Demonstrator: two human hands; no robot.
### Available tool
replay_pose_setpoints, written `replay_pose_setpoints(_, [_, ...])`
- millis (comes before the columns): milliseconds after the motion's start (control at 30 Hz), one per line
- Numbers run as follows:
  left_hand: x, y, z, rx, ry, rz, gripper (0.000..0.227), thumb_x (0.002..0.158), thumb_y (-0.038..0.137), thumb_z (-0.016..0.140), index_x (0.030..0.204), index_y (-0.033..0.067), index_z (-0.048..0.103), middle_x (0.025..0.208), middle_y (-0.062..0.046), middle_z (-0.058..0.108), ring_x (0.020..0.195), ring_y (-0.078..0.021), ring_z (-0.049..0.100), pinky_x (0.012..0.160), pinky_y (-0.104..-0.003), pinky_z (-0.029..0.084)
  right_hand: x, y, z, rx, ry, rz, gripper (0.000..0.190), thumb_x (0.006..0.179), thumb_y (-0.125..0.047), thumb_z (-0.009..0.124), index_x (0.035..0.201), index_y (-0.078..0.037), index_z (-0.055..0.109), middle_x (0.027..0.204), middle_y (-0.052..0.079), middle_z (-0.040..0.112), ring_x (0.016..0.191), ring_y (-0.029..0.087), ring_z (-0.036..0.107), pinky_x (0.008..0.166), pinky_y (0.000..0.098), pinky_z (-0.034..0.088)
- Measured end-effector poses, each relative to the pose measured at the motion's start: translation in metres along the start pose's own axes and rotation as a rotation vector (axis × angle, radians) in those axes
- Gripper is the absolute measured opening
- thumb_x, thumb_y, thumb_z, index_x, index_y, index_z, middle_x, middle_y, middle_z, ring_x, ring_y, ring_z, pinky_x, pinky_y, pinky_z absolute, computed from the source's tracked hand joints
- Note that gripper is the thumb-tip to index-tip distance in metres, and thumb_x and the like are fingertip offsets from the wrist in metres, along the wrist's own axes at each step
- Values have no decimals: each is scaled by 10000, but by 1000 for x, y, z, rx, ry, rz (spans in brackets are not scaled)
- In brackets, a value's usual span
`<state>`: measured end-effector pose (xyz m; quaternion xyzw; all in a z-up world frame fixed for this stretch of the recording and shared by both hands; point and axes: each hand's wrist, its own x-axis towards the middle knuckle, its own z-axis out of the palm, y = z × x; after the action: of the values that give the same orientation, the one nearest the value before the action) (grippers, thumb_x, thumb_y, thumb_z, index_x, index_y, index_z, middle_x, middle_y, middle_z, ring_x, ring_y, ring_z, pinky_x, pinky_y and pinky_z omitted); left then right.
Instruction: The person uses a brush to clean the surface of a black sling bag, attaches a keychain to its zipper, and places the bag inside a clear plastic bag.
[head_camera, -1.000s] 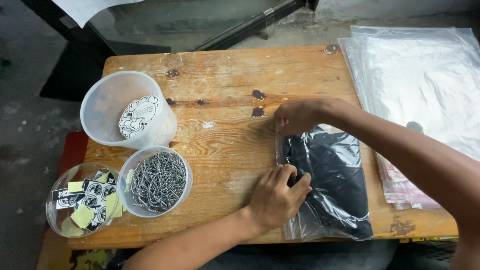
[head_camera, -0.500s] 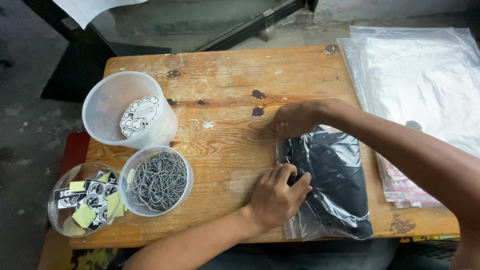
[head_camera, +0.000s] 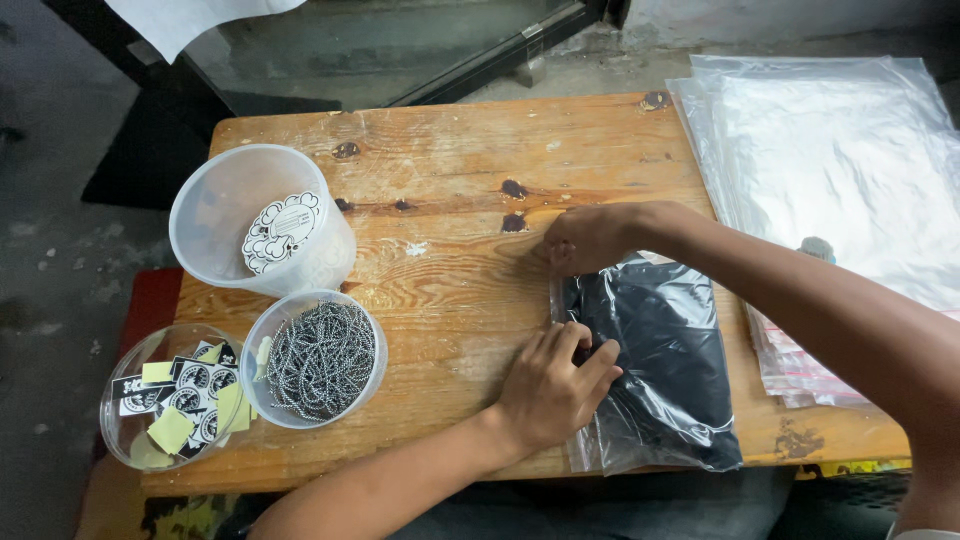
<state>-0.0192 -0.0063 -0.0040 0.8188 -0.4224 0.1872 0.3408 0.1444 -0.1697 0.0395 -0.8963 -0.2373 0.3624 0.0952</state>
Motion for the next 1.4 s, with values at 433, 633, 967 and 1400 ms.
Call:
replay_pose_setpoints(433, [0, 0, -1, -2, 10, 19, 156, 983, 191, 662, 1085, 89, 602, 949, -133, 495, 790, -279, 554, 674, -417, 502, -26, -21, -16, 75, -14, 8, 158, 927, -303, 628, 881, -167, 694, 826, -22, 720, 752, 132, 611, 710, 323, 486])
replay_pose_setpoints(633, [-1, -6, 8, -14, -12, 9, 262, 1055, 316, 451, 1148, 122, 600, 922, -30, 430, 792, -288, 606, 589, -389, 489, 5, 30, 6, 159, 122, 54, 257, 832, -355, 685, 995, -184, 787, 959, 81, 773, 966, 308, 738, 817, 445, 581])
replay_pose_setpoints(967, [13, -18, -12, -15, -91, -387, 498, 904, 453, 545, 1103, -3, 526, 931, -157, 471, 835, -422, 571, 628, -509, 466, -129, -76, 31, -233, 595, 515, 781, 787, -719, 675, 1182, -56, 558, 961, 148, 606, 856, 327, 683, 665, 442, 577])
replay_pose_setpoints(1400, [12, -26, -29, -670, 37, -929, 375, 844, 88, 691, 1051, 111, 379, 807, -61, 607, 616, -145, 583, 504, -297, 453, -256, 33, 97, 979, 1137, 308, 143, 1012, -77, 644, 1102, 34, 631, 872, 123, 636, 789, 186, 598, 663, 311, 502])
